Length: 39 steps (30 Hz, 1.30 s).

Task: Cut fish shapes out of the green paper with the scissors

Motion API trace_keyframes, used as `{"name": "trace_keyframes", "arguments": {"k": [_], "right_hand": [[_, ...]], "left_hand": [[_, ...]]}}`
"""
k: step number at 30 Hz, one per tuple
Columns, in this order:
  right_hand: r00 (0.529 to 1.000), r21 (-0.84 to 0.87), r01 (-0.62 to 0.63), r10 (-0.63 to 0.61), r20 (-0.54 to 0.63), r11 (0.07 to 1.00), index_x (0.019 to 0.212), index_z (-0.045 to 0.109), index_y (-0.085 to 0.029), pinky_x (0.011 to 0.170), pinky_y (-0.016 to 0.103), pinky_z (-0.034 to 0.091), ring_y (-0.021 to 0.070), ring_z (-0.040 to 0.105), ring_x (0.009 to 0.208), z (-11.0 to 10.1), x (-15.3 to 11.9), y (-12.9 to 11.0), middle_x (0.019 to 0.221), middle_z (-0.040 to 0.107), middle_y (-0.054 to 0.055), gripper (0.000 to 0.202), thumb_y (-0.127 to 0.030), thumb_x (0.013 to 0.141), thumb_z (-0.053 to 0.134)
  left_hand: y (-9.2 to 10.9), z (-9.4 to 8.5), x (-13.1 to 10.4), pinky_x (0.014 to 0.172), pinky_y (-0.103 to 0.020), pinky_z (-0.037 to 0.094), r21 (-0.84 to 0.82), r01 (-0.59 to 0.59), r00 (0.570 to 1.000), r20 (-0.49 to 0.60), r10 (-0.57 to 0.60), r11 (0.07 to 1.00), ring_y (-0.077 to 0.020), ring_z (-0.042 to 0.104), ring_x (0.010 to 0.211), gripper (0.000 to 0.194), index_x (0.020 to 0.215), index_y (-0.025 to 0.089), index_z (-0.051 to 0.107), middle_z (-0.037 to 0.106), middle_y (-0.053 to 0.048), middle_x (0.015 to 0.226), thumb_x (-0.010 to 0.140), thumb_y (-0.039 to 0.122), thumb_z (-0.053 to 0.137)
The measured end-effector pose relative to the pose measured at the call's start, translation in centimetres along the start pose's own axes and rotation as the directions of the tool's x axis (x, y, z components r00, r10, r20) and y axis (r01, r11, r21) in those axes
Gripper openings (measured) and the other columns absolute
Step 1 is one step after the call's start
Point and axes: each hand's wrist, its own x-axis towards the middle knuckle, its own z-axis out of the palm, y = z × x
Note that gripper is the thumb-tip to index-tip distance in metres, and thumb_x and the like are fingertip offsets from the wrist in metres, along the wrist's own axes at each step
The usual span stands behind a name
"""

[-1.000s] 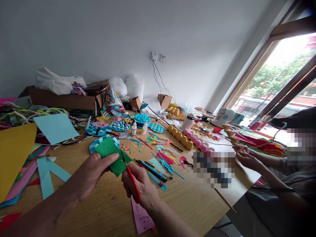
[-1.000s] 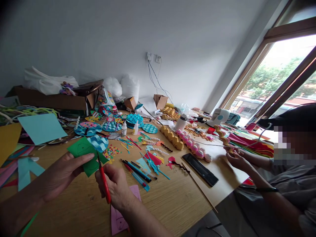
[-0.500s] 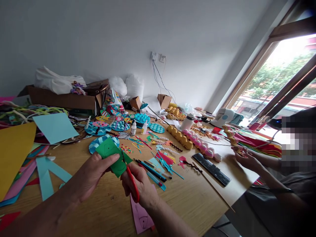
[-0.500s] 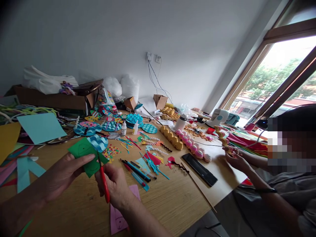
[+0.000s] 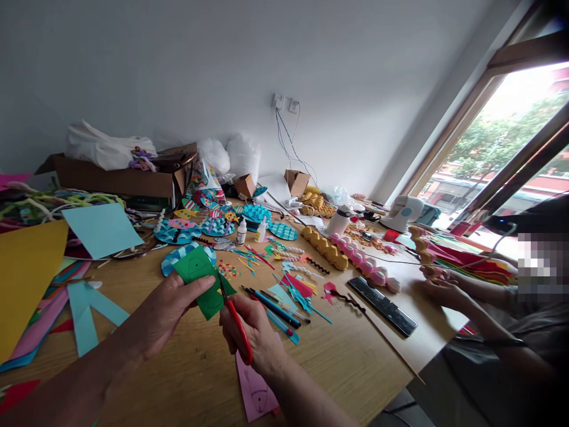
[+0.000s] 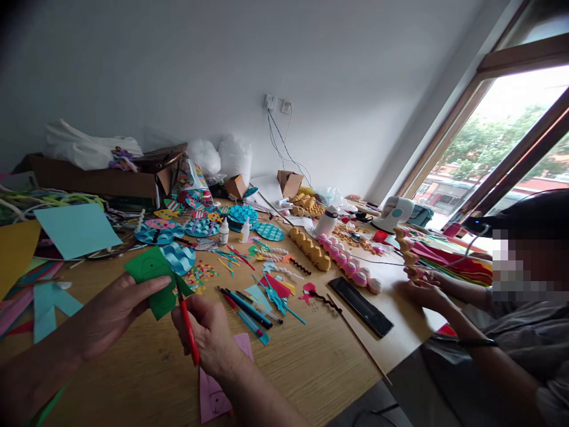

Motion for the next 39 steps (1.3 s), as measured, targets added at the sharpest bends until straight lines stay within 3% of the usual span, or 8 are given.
{"name": "trace_keyframes", "arguments": {"k": [6, 12, 19, 28, 39], "right_hand": [[1.000, 0.010, -0.008, 0.008, 0.009, 1.000, 0.063, 0.045, -0.020, 0.037, 0.017, 0.032, 0.0061, 0.037, 0.038, 0.0, 0.1, 0.1, 0.047, 0.040, -0.008, 0.047, -0.063, 0.080, 0.058], [1.000, 0.019, 0.001, -0.001, 0.018, 1.000, 0.063, 0.046, -0.020, 0.036, 0.017, 0.031, 0.0057, 0.037, 0.038, 0.1, 0.0, 0.1, 0.047, 0.040, -0.008, 0.048, -0.063, 0.080, 0.058], [1.000, 0.030, -0.012, 0.011, 0.013, 0.999, 0.062, 0.046, -0.020, 0.036, 0.018, 0.030, 0.0055, 0.035, 0.038, 0.1, -0.1, -0.1, 0.046, 0.038, -0.008, 0.041, -0.054, 0.080, 0.061], [0.999, 0.002, 0.044, -0.044, 0.008, 0.999, 0.060, 0.043, -0.020, 0.038, 0.017, 0.027, 0.0047, 0.035, 0.038, 0.0, -0.2, -0.1, 0.048, 0.037, -0.009, 0.035, -0.042, 0.082, 0.060], [0.999, 0.032, 0.040, -0.041, 0.033, 0.999, 0.062, 0.045, -0.020, 0.038, 0.016, 0.031, 0.0056, 0.039, 0.038, 0.0, 0.0, 0.1, 0.047, 0.043, -0.007, 0.030, -0.039, 0.080, 0.058]], "left_hand": [[0.0, 0.0, -0.1, 0.066, -0.026, 0.049, -0.007, 0.005, 1.000, 0.004, -0.005, 1.000, -0.0170, 0.054, 0.068, 0.023, 0.063, 0.024, 0.058, 0.057, 0.005, 0.063, 0.071, 0.036, 0.075], [0.0, -0.3, -0.1, 0.073, -0.026, 0.048, -0.021, 0.013, 1.000, -0.002, -0.013, 1.000, -0.0172, 0.056, 0.074, 0.022, 0.065, 0.023, 0.060, 0.059, 0.005, 0.068, 0.068, 0.036, 0.078], [-0.1, -0.8, 0.0, 0.079, -0.028, 0.047, -0.021, 0.043, 0.999, 0.017, -0.043, 0.999, -0.0176, 0.056, 0.076, 0.018, 0.072, 0.024, 0.064, 0.064, 0.005, 0.074, 0.071, 0.037, 0.078], [0.2, -1.2, 0.2, 0.072, -0.027, 0.046, 0.038, 0.070, 0.996, 0.044, -0.072, 0.997, -0.0184, 0.055, 0.074, 0.022, 0.076, 0.025, 0.063, 0.063, 0.005, 0.072, 0.070, 0.041, 0.077], [0.3, -1.6, 0.1, 0.089, -0.033, 0.044, 0.099, 0.112, 0.979, 0.161, -0.127, 0.989, -0.0220, 0.057, 0.091, 0.027, 0.093, 0.025, 0.065, 0.071, 0.004, 0.085, 0.076, 0.045, 0.072]]}}
